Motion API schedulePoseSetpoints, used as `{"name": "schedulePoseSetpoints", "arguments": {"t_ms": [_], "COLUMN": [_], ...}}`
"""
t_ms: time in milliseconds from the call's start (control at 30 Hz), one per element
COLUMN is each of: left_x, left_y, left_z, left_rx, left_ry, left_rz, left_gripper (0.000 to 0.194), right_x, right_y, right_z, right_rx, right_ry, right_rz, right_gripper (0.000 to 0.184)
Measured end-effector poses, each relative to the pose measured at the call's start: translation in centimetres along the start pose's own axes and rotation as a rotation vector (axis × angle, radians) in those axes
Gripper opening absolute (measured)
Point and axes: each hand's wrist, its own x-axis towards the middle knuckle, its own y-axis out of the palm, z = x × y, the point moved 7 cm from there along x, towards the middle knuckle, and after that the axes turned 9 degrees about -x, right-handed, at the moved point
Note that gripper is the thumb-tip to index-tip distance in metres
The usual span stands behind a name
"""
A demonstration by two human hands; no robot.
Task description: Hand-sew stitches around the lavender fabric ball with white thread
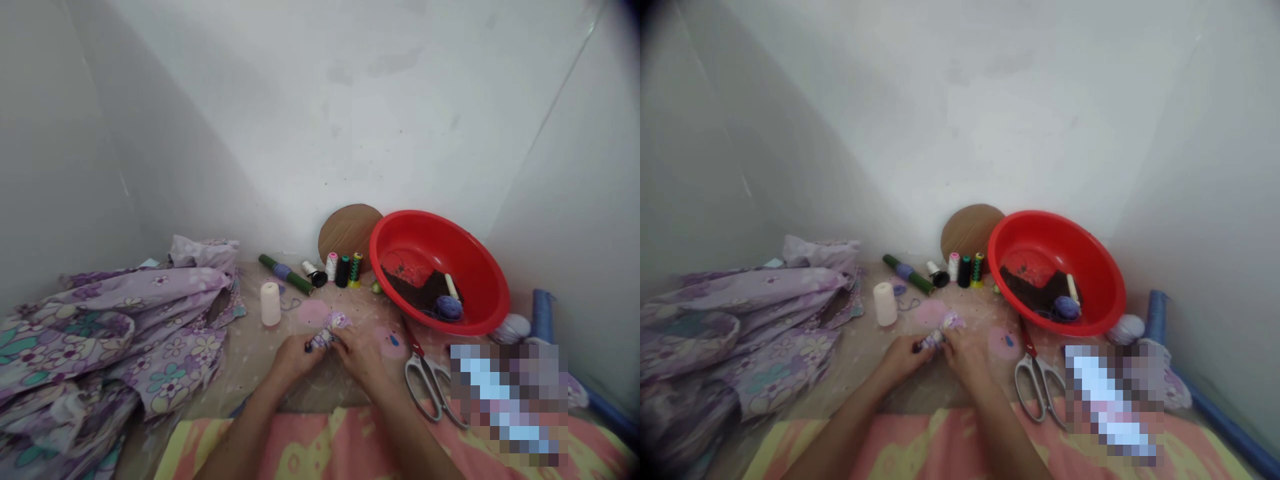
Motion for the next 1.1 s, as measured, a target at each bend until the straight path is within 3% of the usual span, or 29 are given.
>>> {"name": "schedulePoseSetpoints", "arguments": {"t_ms": [167, 433, 700, 1100], "left_x": [0.1, 0.0, 0.0, 0.1], "left_y": [0.0, -0.1, -0.1, 0.5], "left_z": [0.2, -0.1, 0.1, 1.5], "left_rx": [0.003, -0.040, -0.071, -0.151], "left_ry": [0.011, 0.004, -0.018, -0.107], "left_rz": [-0.001, 0.016, 0.017, 0.054], "left_gripper": [0.036, 0.037, 0.040, 0.047], "right_x": [0.0, -0.4, -0.9, -1.1], "right_y": [0.1, -0.8, -1.9, -3.0], "right_z": [-1.1, -5.0, -5.3, -5.3], "right_rx": [0.090, 0.377, 0.416, 0.461], "right_ry": [0.059, 0.316, 0.389, 0.416], "right_rz": [-0.040, -0.284, -0.401, -0.472], "right_gripper": [0.019, 0.026, 0.024, 0.020]}}
